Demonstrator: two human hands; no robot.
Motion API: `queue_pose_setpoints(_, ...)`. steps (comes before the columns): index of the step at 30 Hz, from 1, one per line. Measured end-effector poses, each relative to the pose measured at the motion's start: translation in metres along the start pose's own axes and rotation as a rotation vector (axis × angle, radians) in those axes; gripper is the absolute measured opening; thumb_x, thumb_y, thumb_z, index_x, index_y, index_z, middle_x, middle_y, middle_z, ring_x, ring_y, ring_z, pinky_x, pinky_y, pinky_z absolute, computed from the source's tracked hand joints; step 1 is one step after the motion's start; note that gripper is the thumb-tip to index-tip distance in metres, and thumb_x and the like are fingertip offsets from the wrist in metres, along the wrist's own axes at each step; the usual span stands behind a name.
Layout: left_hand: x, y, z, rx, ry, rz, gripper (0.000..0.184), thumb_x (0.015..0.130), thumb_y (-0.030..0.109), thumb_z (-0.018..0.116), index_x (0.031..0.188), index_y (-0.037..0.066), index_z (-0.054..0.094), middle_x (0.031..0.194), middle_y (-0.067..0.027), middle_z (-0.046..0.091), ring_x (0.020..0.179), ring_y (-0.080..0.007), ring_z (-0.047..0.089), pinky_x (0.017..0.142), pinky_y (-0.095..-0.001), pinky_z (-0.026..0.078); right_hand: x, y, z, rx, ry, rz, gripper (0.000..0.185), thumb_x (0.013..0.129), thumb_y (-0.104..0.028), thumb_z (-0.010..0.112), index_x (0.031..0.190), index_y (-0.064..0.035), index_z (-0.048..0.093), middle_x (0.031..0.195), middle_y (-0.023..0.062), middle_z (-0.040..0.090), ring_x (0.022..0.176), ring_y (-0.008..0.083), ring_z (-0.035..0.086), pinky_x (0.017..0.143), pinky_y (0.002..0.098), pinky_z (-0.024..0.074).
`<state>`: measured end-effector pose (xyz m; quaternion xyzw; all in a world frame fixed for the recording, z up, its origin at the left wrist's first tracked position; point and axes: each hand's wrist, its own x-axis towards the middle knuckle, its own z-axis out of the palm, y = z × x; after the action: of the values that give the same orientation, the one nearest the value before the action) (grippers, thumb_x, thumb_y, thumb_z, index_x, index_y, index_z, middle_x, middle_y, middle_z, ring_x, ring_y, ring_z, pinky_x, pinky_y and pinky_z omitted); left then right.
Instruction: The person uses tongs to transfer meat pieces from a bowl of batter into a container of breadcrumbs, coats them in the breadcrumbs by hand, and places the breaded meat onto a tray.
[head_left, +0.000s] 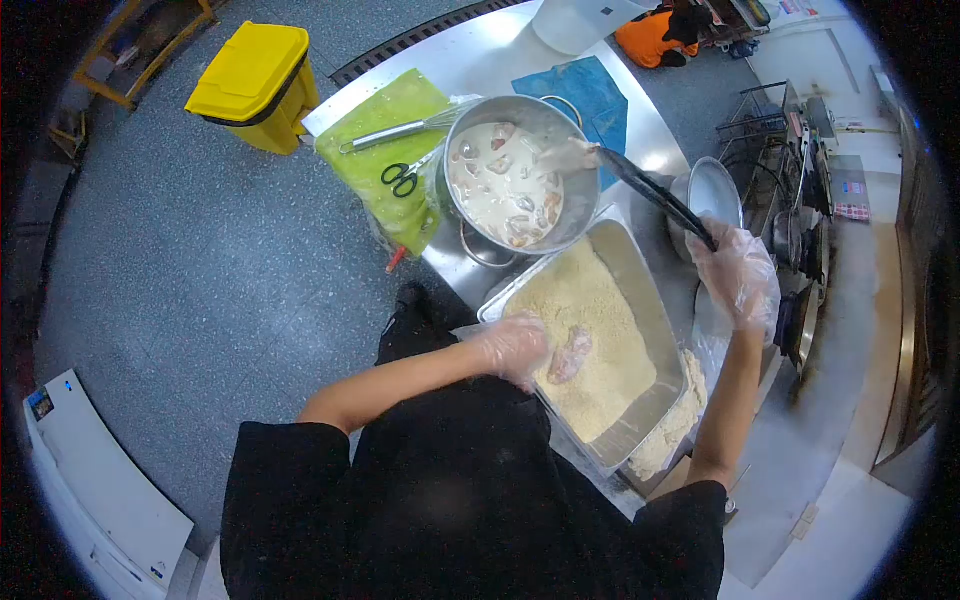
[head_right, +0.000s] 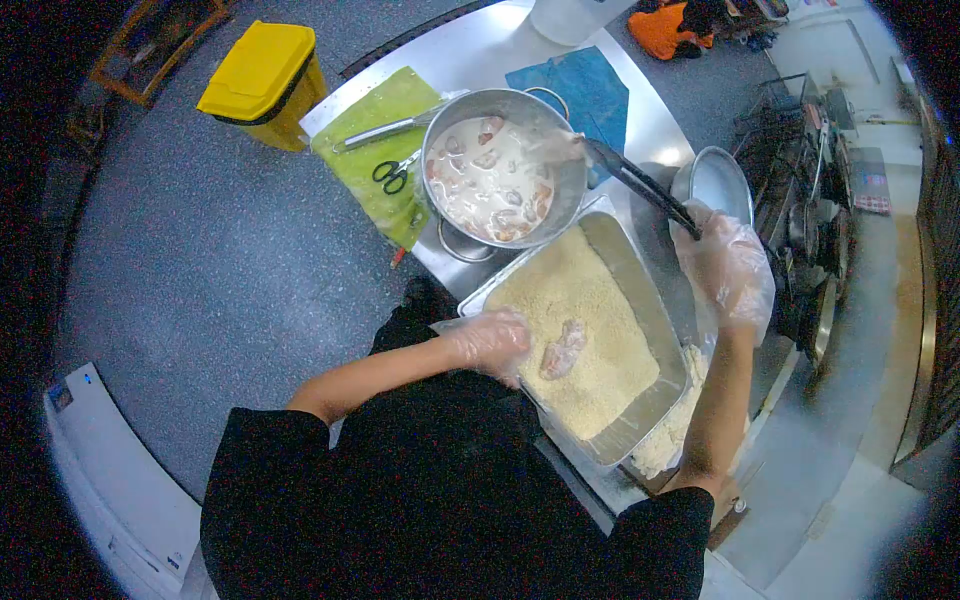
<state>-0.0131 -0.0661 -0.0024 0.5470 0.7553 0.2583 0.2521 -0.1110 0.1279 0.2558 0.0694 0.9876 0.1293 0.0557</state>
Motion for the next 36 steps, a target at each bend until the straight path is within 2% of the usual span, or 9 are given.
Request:
queue_pose_setpoints(6, 0.002, 0.002, -0.004, 0.017, -0.06, -0.016, 0.061, 0.069, 0.06, 0.077, 0.093, 0.004, 0.076, 0.104, -0.0141, 0.072, 0.11, -0.0329, 0.064, 0.1, -0.0438, 0.046, -0.026, -0.003, 0.026, 0.073, 0.123, -0.253, 0.035, 0.087, -0.032, 0.072, 0.118, -0.0147, 0.069, 0.097, 0.0126, 0.068, 0.09, 0.0351, 0.067, 0.081, 0.0443, 0.0526)
queue_pose_setpoints(10, 0.002, -0.001, 0.006, 0.0, -0.003, -0.023, 0.061, 0.07, 0.061, 0.076, 0.097, 0.006, 0.076, 0.109, -0.0132, 0.072, 0.115, -0.0321, 0.062, 0.104, -0.044, 0.043, -0.058, -0.035, 0.016, 0.109, 0.136, -0.402, 0.038, 0.085, -0.026, 0.074, 0.121, -0.0153, 0.066, 0.087, 0.0103, 0.063, 0.081, 0.0319, 0.066, 0.07, 0.0448, 0.052)
queue_pose_setpoints(13, 0.0, 0.0, 0.002, 0.015, -0.027, -0.034, 0.062, 0.07, 0.062, 0.076, 0.098, 0.007, 0.076, 0.11, -0.013, 0.071, 0.117, -0.0318, 0.061, 0.106, -0.0443, 0.042, -0.066, -0.052, -0.007, 0.151, -0.074, -0.401, 0.036, 0.084, -0.021, 0.074, 0.118, -0.0133, 0.067, 0.09, 0.011, 0.066, 0.082, 0.0326, 0.066, 0.072, 0.0447, 0.0513)
queue_pose_setpoints(21, 0.006, -0.001, 0.005, 0.013, -0.077, 0.005, 0.065, 0.071, 0.064, 0.075, 0.096, 0.004, 0.076, 0.108, -0.0145, 0.072, 0.116, -0.0328, 0.062, 0.106, -0.0441, 0.043, -0.038, -0.001, 0.018, 0.381, -0.144, -0.174, 0.028, 0.087, -0.014, 0.073, 0.114, -0.0084, 0.071, 0.093, 0.0148, 0.072, 0.086, 0.0286, 0.071, 0.077, 0.0363, 0.053)
queue_pose_setpoints(22, 0.006, -0.001, 0.006, 0.004, -0.072, 0.0, 0.066, 0.071, 0.064, 0.075, 0.096, 0.004, 0.076, 0.108, -0.0148, 0.072, 0.115, -0.0329, 0.062, 0.105, -0.0439, 0.044, -0.033, 0.009, 0.024, 0.385, -0.114, -0.134, 0.03, 0.089, -0.018, 0.072, 0.116, -0.0054, 0.071, 0.094, 0.0173, 0.073, 0.086, 0.0231, 0.072, 0.079, 0.0333, 0.053)
queue_pose_setpoints(26, 0.005, 0.0, 0.003, -0.006, -0.071, -0.017, 0.067, 0.071, 0.065, 0.075, 0.095, 0.003, 0.076, 0.106, -0.016, 0.072, 0.113, -0.0336, 0.064, 0.104, -0.0434, 0.045, -0.026, 0.02, 0.025, 0.332, -0.092, 0.063, 0.04, 0.088, -0.027, 0.073, 0.119, -0.0023, 0.07, 0.092, 0.0181, 0.074, 0.085, 0.0244, 0.073, 0.08, 0.0341, 0.0534)
queue_pose_setpoints(29, 0.003, 0.002, -0.003, 0.005, -0.071, -0.017, 0.068, 0.07, 0.066, 0.075, 0.095, 0.003, 0.076, 0.104, -0.0167, 0.072, 0.111, -0.0339, 0.064, 0.102, -0.0436, 0.046, -0.031, 0.025, 0.038, 0.347, -0.019, 0.056, 0.037, 0.089, -0.026, 0.073, 0.118, -0.0035, 0.071, 0.096, 0.0171, 0.075, 0.088, 0.0271, 0.073, 0.08, 0.0354, 0.0535)
queue_pose_setpoints(32, 0.004, 0.0, 0.0, 0.025, -0.063, -0.007, 0.068, 0.07, 0.067, 0.074, 0.095, 0.003, 0.076, 0.103, -0.0165, 0.072, 0.11, -0.0338, 0.065, 0.101, -0.0438, 0.047, -0.044, 0.018, 0.049, 0.337, 0.101, -0.162, 0.035, 0.089, -0.024, 0.073, 0.119, -0.007, 0.071, 0.094, 0.0144, 0.073, 0.085, 0.0288, 0.071, 0.078, 0.0368, 0.0531)
queue_pose_setpoints(36, 0.003, 0.0, 0.001, 0.037, -0.048, -0.003, 0.069, 0.07, 0.067, 0.073, 0.094, 0.003, 0.075, 0.103, -0.0155, 0.072, 0.11, -0.0335, 0.064, 0.101, -0.0436, 0.047, -0.069, -0.028, 0.024, 0.291, 0.05, -0.241, 0.034, 0.086, -0.02, 0.075, 0.118, -0.012, 0.068, 0.086, 0.0126, 0.066, 0.078, 0.0325, 0.067, 0.07, 0.0407, 0.0505)
